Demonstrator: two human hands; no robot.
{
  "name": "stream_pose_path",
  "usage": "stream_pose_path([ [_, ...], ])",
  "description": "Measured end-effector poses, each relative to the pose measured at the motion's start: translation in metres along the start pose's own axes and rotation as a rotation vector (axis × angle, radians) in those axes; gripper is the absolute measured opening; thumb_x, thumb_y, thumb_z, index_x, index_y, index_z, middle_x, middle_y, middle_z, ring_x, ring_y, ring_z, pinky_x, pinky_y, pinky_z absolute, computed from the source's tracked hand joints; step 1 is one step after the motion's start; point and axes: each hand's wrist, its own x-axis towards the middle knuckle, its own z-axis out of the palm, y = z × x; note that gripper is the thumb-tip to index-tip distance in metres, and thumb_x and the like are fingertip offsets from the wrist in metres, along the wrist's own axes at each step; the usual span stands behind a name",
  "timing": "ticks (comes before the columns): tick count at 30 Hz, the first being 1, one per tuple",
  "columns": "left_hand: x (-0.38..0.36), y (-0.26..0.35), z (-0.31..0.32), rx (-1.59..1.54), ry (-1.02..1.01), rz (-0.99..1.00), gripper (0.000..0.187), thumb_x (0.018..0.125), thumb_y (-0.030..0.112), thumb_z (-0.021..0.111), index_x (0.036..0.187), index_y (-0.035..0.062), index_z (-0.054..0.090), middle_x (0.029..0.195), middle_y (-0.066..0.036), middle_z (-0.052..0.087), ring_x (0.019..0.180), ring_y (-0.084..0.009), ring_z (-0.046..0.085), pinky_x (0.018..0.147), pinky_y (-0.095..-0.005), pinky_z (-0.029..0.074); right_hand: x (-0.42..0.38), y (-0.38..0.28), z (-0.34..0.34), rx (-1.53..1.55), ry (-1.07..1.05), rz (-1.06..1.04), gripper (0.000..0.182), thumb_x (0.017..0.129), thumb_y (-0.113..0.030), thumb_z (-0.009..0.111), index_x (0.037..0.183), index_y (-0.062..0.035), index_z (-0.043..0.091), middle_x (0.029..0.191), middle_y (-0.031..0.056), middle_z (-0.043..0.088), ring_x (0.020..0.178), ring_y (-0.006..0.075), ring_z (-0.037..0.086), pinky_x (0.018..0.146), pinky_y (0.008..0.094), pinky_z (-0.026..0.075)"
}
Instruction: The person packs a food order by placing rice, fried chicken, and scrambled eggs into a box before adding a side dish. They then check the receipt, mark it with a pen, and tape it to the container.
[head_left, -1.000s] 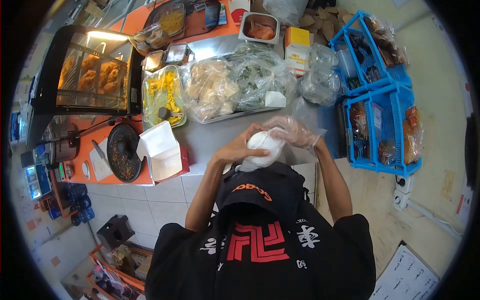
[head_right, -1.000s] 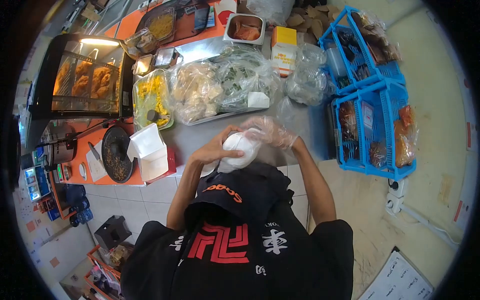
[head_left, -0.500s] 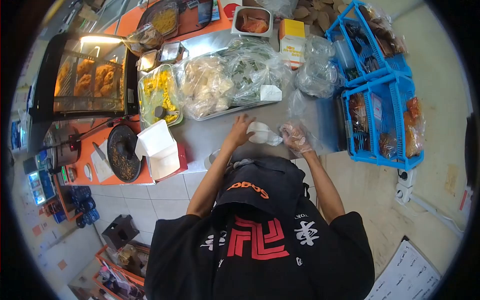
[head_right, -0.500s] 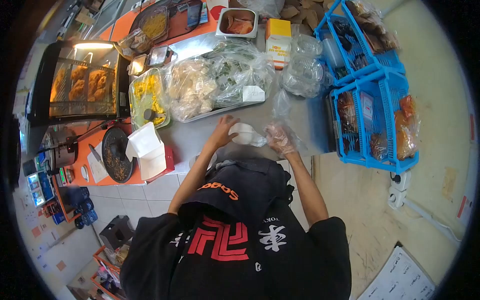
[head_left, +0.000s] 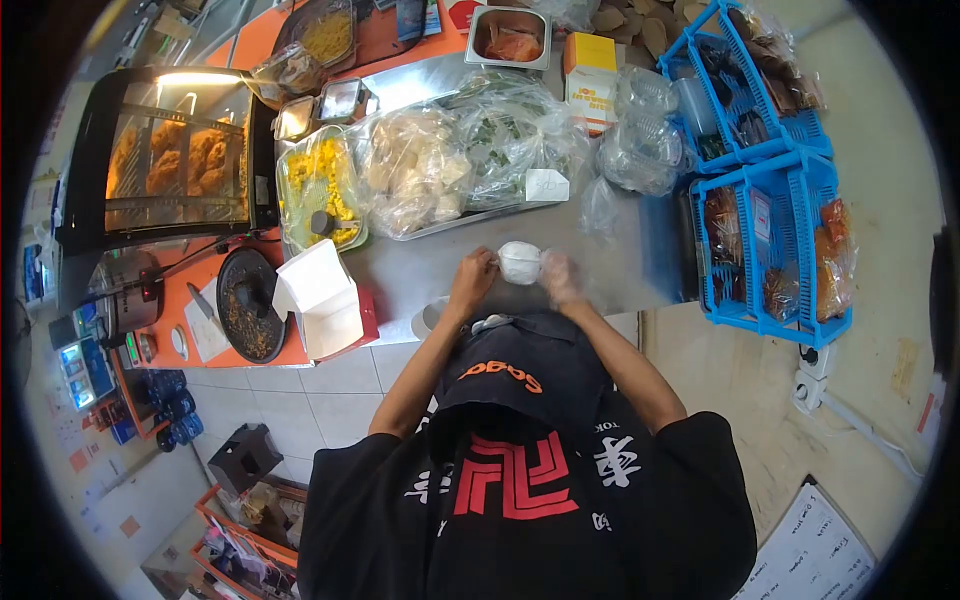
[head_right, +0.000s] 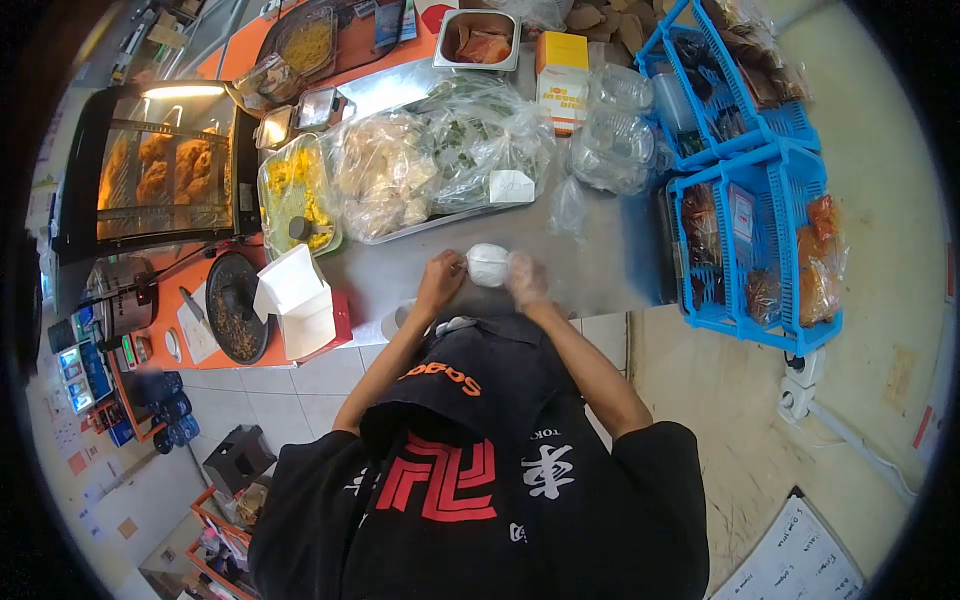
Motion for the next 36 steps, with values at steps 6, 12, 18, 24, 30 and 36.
stream_pose_path([
  [6,-0.030,0.003,-0.002,0.447,0.078,0.382,0.024,0.081,0.012,0.061,0.102,-0.0007,0.061,0.111,-0.007,0.056,0.104,-0.0266,0.053,0.075,-0.0356,0.054,-0.006,-0.052,-0.084,-0.177,-0.028,-0.463,0.028,0.084,-0.012,0.049,0.109,-0.0004,0.056,0.093,0.0174,0.062,0.084,0.0332,0.062,0.073,0.0403,0.051],
  [12,-0.004,-0.032,-0.011,0.507,-0.170,0.597,0.019,0.084,0.013,0.059,0.098,0.0008,0.062,0.106,-0.008,0.056,0.100,-0.0275,0.055,0.076,-0.0370,0.053,0.009,0.022,-0.022,-0.510,-0.262,-0.621,0.028,0.082,-0.018,0.052,0.103,-0.0009,0.058,0.092,0.0172,0.062,0.082,0.0334,0.062,0.071,0.0406,0.051],
  [18,0.036,-0.027,-0.018,0.123,-0.458,-0.020,0.033,0.068,0.024,0.077,0.087,0.0005,0.063,0.090,-0.009,0.067,0.088,-0.0295,0.061,0.071,-0.0380,0.054,0.089,0.063,0.017,-0.276,-0.931,-0.311,0.022,0.086,-0.015,0.048,0.089,0.0002,0.063,0.070,0.0141,0.061,0.063,0.0287,0.059,0.063,0.0397,0.050],
  [24,0.048,-0.005,0.005,0.776,-0.312,0.237,0.035,0.059,0.020,0.083,0.078,-0.0010,0.062,0.087,-0.016,0.067,0.084,-0.0307,0.064,0.068,-0.0381,0.053,0.090,-0.003,-0.022,-0.226,-0.336,-0.287,0.030,0.092,-0.020,0.037,0.089,-0.0021,0.061,0.075,0.0181,0.060,0.068,0.0357,0.058,0.068,0.0426,0.050],
  [30,0.034,0.052,-0.062,-0.571,-0.528,0.118,0.016,0.079,0.011,0.072,0.089,0.0027,0.063,0.089,-0.005,0.065,0.086,-0.0152,0.060,0.071,-0.0289,0.048,0.060,-0.018,-0.052,1.177,-0.566,0.082,0.031,0.090,-0.032,0.056,0.104,-0.0046,0.062,0.095,0.0060,0.066,0.084,0.0207,0.062,0.078,0.0356,0.050],
  [36,0.015,0.080,-0.044,-1.017,0.291,-0.105,0.018,0.095,0.013,0.056,0.106,0.0019,0.063,0.104,-0.004,0.063,0.094,-0.0107,0.058,0.081,-0.0243,0.046,0.046,-0.132,-0.127,1.089,-0.401,0.229,0.031,0.075,-0.013,0.078,0.101,-0.0024,0.065,0.089,0.0043,0.068,0.080,0.0103,0.062,0.069,0.0285,0.051],
])
